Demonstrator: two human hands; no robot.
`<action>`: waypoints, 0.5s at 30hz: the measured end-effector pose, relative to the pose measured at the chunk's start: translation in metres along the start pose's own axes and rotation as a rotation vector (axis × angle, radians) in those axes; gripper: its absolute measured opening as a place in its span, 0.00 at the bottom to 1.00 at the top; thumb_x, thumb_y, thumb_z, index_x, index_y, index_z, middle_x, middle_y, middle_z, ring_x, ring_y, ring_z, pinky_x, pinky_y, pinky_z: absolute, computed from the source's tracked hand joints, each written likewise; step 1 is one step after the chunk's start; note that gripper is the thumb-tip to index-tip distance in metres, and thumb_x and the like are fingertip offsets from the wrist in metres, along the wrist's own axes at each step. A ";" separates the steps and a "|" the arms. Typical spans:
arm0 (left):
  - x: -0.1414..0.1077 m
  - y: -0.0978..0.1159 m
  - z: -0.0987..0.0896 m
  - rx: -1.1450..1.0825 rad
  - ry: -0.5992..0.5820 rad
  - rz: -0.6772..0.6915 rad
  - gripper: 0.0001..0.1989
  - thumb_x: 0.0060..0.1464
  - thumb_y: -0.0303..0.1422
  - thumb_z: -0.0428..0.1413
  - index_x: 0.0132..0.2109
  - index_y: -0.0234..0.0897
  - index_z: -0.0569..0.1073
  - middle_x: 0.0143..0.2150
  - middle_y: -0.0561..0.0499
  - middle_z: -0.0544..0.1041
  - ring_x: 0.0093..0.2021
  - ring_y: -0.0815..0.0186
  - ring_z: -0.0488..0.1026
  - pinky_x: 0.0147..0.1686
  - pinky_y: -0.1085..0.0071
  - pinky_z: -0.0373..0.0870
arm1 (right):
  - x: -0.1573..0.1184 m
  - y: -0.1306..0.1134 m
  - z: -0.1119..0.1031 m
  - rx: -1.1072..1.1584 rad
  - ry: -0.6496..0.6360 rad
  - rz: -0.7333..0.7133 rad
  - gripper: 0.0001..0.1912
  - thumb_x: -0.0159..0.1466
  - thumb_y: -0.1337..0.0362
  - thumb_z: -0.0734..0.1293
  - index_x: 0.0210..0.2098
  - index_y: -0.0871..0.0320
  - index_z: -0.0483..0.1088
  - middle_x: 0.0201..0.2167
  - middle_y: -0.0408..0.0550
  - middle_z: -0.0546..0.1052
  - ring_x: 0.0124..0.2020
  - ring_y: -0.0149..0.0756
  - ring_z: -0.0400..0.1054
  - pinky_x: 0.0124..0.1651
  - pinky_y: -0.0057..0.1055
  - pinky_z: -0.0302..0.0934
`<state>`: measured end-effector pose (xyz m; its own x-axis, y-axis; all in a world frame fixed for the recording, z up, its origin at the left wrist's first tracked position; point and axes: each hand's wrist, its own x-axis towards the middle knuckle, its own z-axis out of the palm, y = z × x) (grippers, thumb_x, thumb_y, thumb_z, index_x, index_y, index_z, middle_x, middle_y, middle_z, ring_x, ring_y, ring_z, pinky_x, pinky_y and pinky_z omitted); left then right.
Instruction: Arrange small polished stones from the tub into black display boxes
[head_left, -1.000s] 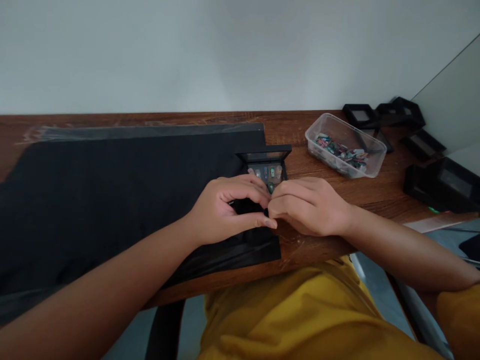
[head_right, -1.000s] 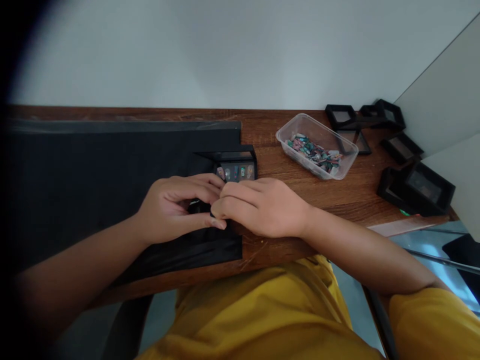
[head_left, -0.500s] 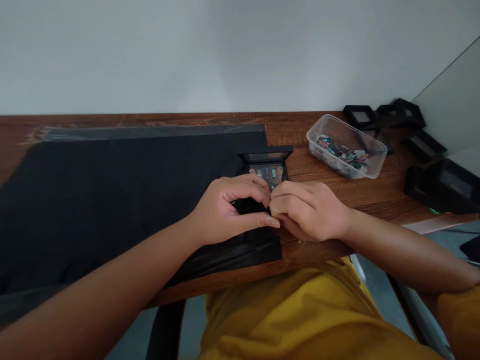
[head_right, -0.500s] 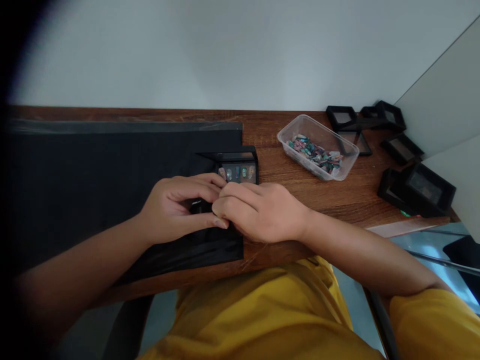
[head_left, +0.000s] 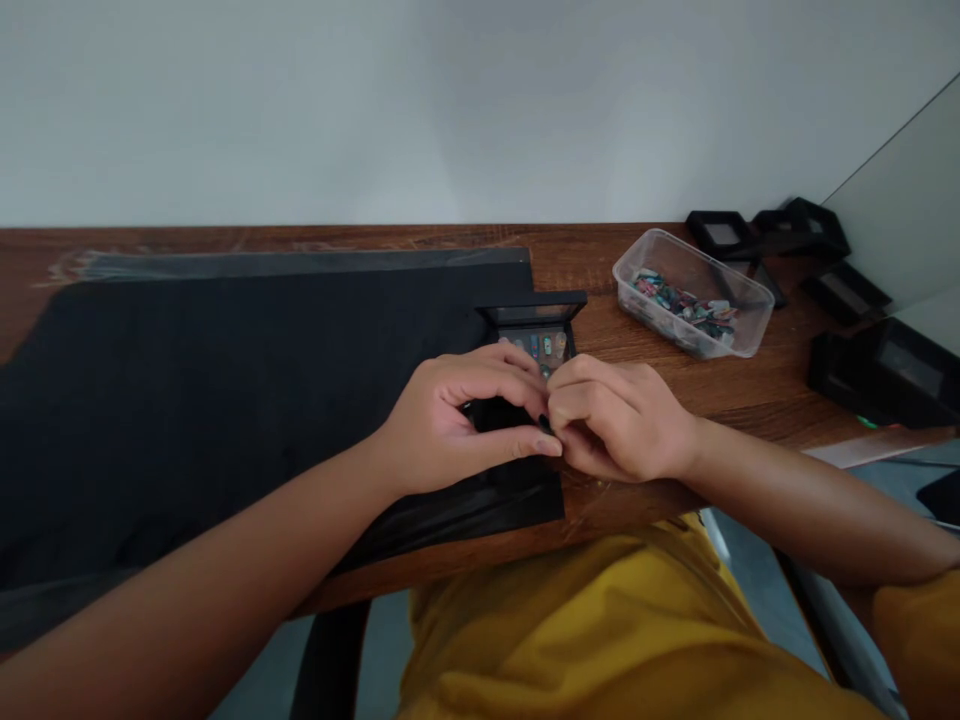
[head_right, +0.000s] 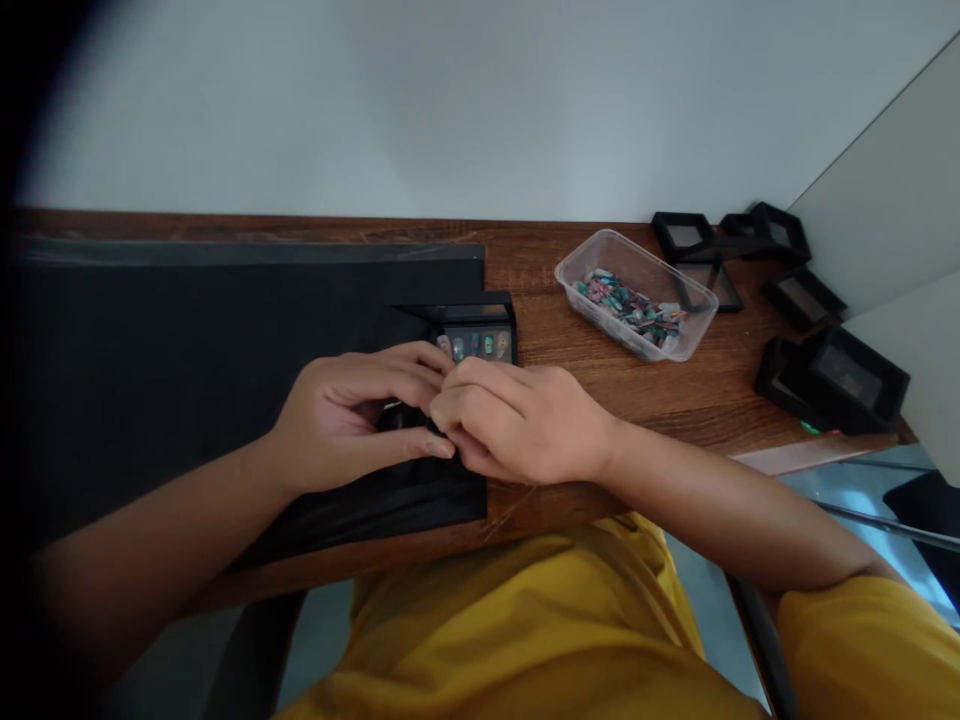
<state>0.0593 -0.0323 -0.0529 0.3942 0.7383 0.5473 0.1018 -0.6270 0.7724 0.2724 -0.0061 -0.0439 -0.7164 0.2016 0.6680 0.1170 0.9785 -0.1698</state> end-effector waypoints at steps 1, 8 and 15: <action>0.000 0.000 0.001 0.010 0.006 0.008 0.10 0.56 0.42 0.71 0.34 0.42 0.81 0.32 0.52 0.85 0.36 0.62 0.82 0.43 0.63 0.81 | 0.000 0.000 0.000 0.004 0.002 0.009 0.05 0.71 0.71 0.61 0.43 0.54 0.60 0.37 0.43 0.74 0.38 0.30 0.71 0.33 0.25 0.63; 0.001 0.000 0.002 0.050 0.038 0.058 0.11 0.56 0.43 0.70 0.34 0.44 0.81 0.35 0.52 0.86 0.35 0.62 0.82 0.47 0.59 0.79 | 0.000 -0.001 0.000 0.022 0.028 0.035 0.06 0.71 0.71 0.61 0.43 0.54 0.61 0.36 0.43 0.74 0.37 0.30 0.70 0.33 0.25 0.63; -0.002 -0.003 0.001 0.024 0.045 0.032 0.11 0.57 0.43 0.69 0.35 0.43 0.81 0.34 0.51 0.86 0.37 0.61 0.82 0.48 0.58 0.79 | -0.001 0.002 -0.001 0.128 0.010 0.035 0.02 0.74 0.68 0.61 0.45 0.55 0.63 0.39 0.46 0.75 0.41 0.30 0.71 0.38 0.26 0.65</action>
<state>0.0595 -0.0322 -0.0562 0.3558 0.7281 0.5858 0.1124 -0.6557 0.7466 0.2741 -0.0044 -0.0437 -0.7067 0.2369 0.6667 0.0528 0.9573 -0.2842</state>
